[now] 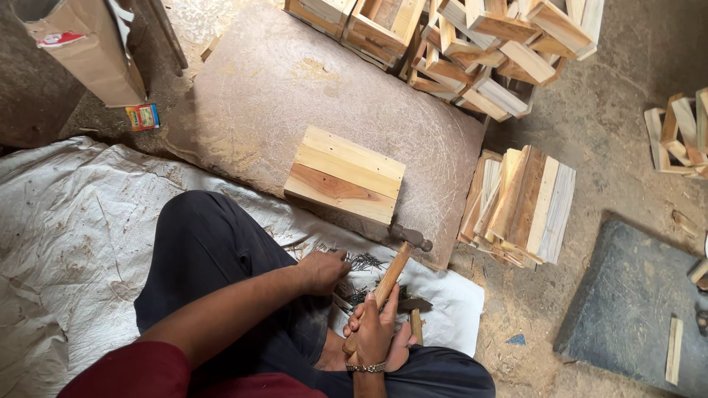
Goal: The person assembles a small wooden box by hammering nails into wooden planks. They repeatedly pick up nails, position them, and strike with a hammer, then place the finished box aside.
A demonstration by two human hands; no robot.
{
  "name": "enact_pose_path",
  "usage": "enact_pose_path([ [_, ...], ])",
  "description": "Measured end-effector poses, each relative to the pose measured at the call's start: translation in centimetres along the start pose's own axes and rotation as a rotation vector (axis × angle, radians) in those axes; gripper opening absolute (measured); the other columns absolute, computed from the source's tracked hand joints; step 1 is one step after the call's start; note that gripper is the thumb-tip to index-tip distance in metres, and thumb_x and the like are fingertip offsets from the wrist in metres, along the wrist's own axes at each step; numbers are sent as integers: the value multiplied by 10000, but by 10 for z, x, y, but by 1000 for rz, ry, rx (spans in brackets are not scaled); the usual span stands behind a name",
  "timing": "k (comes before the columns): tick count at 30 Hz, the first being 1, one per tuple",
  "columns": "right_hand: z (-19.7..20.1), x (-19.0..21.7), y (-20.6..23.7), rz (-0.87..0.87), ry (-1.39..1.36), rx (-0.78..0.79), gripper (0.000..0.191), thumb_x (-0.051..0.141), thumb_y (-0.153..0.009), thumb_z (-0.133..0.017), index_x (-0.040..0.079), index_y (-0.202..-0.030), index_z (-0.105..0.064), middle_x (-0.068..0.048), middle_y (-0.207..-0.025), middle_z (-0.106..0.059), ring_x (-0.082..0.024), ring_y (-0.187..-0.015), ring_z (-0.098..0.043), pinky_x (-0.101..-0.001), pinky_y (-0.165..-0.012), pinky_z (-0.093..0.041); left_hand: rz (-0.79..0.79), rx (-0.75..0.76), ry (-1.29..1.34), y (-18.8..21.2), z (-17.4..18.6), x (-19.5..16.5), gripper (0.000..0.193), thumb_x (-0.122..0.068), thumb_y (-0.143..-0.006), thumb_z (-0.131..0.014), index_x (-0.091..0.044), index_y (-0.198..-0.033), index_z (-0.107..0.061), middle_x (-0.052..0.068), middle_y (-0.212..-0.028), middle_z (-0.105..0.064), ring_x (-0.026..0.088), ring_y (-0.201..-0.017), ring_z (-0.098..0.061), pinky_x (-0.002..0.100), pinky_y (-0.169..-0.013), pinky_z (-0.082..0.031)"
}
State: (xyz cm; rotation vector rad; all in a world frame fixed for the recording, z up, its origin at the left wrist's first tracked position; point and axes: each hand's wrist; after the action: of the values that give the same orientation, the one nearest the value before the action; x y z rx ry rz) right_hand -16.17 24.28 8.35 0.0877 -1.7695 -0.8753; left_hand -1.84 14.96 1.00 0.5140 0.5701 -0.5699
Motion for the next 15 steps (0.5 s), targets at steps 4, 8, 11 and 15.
enact_pose_path([
  [4,-2,0,11,20,66,22,770,136,-952,-558,266,-1625,-209,-45,-607,-488,-115,-385,-436,-286,-320,-394,40,-138,197,-1,-2,3,118,-204,-875,-661,-116,-938,-709,134,-1064,-675,355,-989,-682,470,-833,-556],
  [8,-2,-2,12,0,114,46,766,147,-960,-559,251,-1632,-207,-33,-616,-493,-100,-395,-438,-263,-328,-393,135,-200,328,-5,-5,9,125,-171,-861,-668,-96,-953,-707,163,-962,-733,373,-938,-691,484,-797,-556],
  [11,-2,0,-1,25,102,83,770,153,-961,-551,249,-1626,-176,-31,-615,-492,-102,-393,-441,-271,-316,-401,141,-276,390,-9,-5,11,115,-148,-843,-681,-95,-939,-717,149,-911,-748,362,-893,-711,472,-774,-564],
  [15,-3,5,-23,23,78,146,772,172,-982,-551,271,-1640,-161,-15,-635,-510,-79,-425,-457,-254,-337,-412,150,-391,382,-11,-4,16,121,-117,-841,-688,-97,-947,-744,154,-874,-747,373,-826,-718,470,-742,-561],
])
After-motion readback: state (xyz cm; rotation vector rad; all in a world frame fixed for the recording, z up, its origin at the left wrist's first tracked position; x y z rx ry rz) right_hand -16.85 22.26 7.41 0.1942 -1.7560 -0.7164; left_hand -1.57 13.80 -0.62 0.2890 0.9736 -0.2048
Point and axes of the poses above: each hand's wrist, its own y-axis away from the middle knuckle, its own z-axis out of the back of the hand, x = y × z
